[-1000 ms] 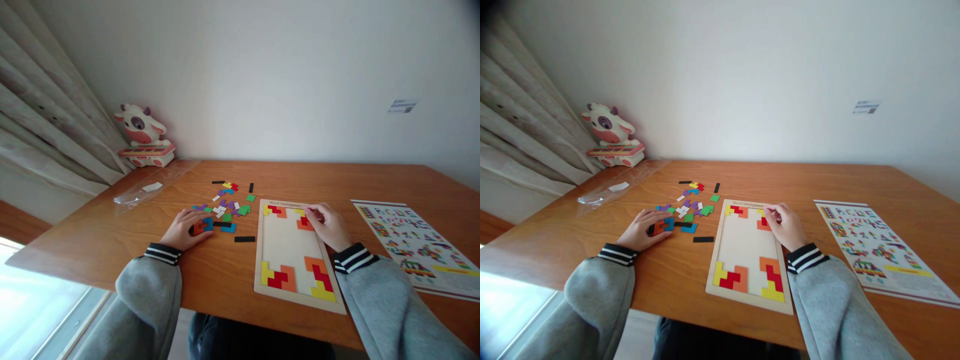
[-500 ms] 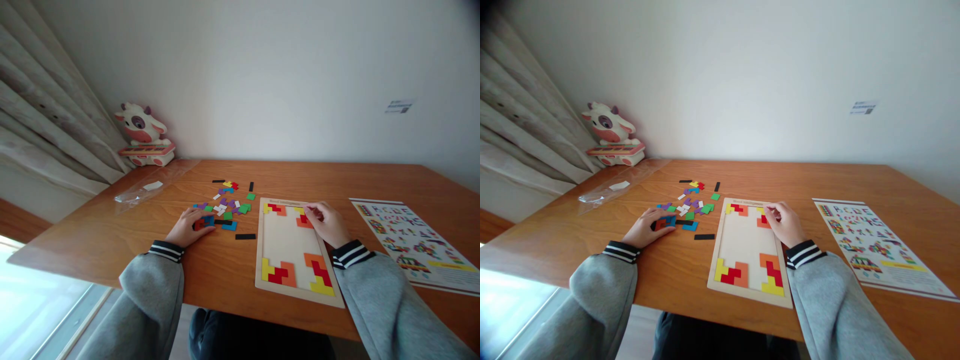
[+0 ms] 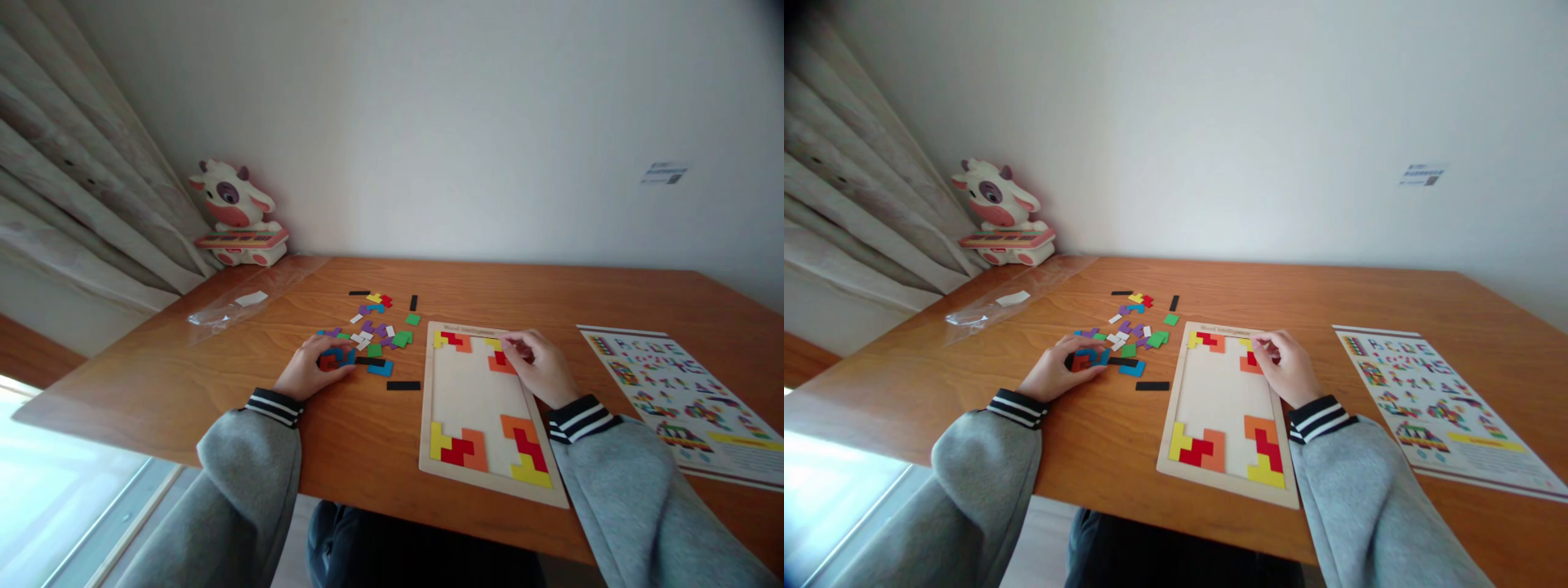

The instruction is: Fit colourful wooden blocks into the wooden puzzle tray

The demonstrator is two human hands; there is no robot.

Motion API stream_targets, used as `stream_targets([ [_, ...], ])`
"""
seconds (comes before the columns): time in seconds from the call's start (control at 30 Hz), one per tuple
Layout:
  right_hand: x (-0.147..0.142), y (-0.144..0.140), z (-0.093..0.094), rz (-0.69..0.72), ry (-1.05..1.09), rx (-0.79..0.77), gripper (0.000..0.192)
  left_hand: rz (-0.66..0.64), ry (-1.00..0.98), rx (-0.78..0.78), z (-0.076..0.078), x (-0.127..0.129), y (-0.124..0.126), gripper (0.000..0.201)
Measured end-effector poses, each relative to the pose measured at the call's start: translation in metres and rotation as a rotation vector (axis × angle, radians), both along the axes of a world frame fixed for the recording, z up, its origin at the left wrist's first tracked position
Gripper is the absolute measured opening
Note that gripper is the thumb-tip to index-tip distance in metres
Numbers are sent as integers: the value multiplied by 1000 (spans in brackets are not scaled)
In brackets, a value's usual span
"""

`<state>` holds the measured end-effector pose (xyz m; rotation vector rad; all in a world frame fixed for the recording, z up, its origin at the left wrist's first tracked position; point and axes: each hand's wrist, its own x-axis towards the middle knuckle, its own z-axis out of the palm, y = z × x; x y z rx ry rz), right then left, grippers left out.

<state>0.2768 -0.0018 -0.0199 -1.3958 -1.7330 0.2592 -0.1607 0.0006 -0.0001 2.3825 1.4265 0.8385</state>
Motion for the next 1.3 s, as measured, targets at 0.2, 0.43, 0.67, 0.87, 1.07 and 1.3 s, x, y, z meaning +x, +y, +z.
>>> stream_targets([
  [0.2, 0, 0, 0, 15, 1, 11, 36, 31, 137, 51, 3, -5, -2, 46],
  [0.43, 0, 0, -1, 26, 3, -4, 32, 33, 143, 103, 0, -16, -3, 31],
  [0.67, -1, -1, 1, 42, 0, -5, 29, -28, 127, 85, -1, -2, -4, 32],
  [0.87, -3, -1, 4, 40, -2, -3, 32, -89, 135, 47, 2, 8, -4, 36],
  [1.07, -4, -2, 6, 36, -4, 3, 34, -146, 116, 22, 4, 14, -6, 38],
  [1.3, -3, -2, 5, 37, -17, -5, 31, -146, 127, 46, 2, 14, -6, 34],
])
